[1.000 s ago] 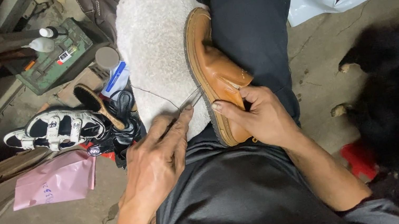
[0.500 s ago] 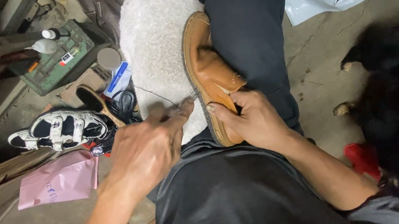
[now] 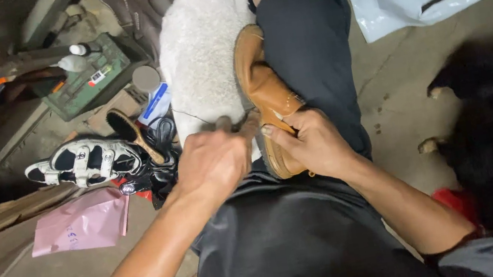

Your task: Hand-sewing the sole of a brown leather shoe using a needle and thread in a workshop environment.

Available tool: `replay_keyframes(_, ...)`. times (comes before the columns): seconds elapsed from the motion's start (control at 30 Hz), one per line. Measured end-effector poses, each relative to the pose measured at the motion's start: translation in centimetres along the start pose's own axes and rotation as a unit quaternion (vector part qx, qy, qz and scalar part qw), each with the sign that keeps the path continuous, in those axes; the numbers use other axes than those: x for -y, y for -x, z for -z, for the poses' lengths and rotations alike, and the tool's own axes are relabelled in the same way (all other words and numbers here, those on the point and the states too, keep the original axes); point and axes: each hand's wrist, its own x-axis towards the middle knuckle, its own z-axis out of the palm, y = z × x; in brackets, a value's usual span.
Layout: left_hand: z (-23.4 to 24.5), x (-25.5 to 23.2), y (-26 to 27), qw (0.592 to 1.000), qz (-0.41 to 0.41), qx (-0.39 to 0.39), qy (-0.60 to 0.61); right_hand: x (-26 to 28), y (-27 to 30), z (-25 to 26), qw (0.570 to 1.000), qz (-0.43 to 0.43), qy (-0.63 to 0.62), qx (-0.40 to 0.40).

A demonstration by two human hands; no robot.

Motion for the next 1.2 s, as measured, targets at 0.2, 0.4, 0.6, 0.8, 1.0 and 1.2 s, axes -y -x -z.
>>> replay_keyframes(0.2, 0.9, 2.1, 2.3, 0.991, -0.027, -0.054, 0.118, 4.1, 3.4, 3.0, 0.995, 0.023, -0.095, -0.021)
replay_keyframes(0.4, 0.5, 3.5, 3.8, 0.982, -0.059, -0.164, 0.073, -0.4, 8.3, 10.1, 0.977, 0.041, -0.109, -0.181)
replay_keyframes(0.6, 0.7, 3.8, 3.3, 0.973, -0.099, -0.190, 0.086, 1.7, 7.7, 8.2, 0.933, 0.130, 0.228, -0.245)
replay_keyframes(0.8, 0.8, 4.1, 3.4, 0.969, -0.095, -0.211, 0.082, 3.5, 7.0, 6.9, 0.921, 0.240, 0.265, -0.157)
replay_keyframes(1.0, -0.4, 3.6, 3.6, 0.971, -0.090, -0.207, 0.080, 6.9, 9.5, 8.8, 0.984, 0.160, -0.065, 0.043)
replay_keyframes(1.2, -2.1, 2.2, 3.1, 0.975, -0.095, -0.182, 0.088, 6.1, 6.4, 5.2, 0.976, 0.192, 0.097, -0.039)
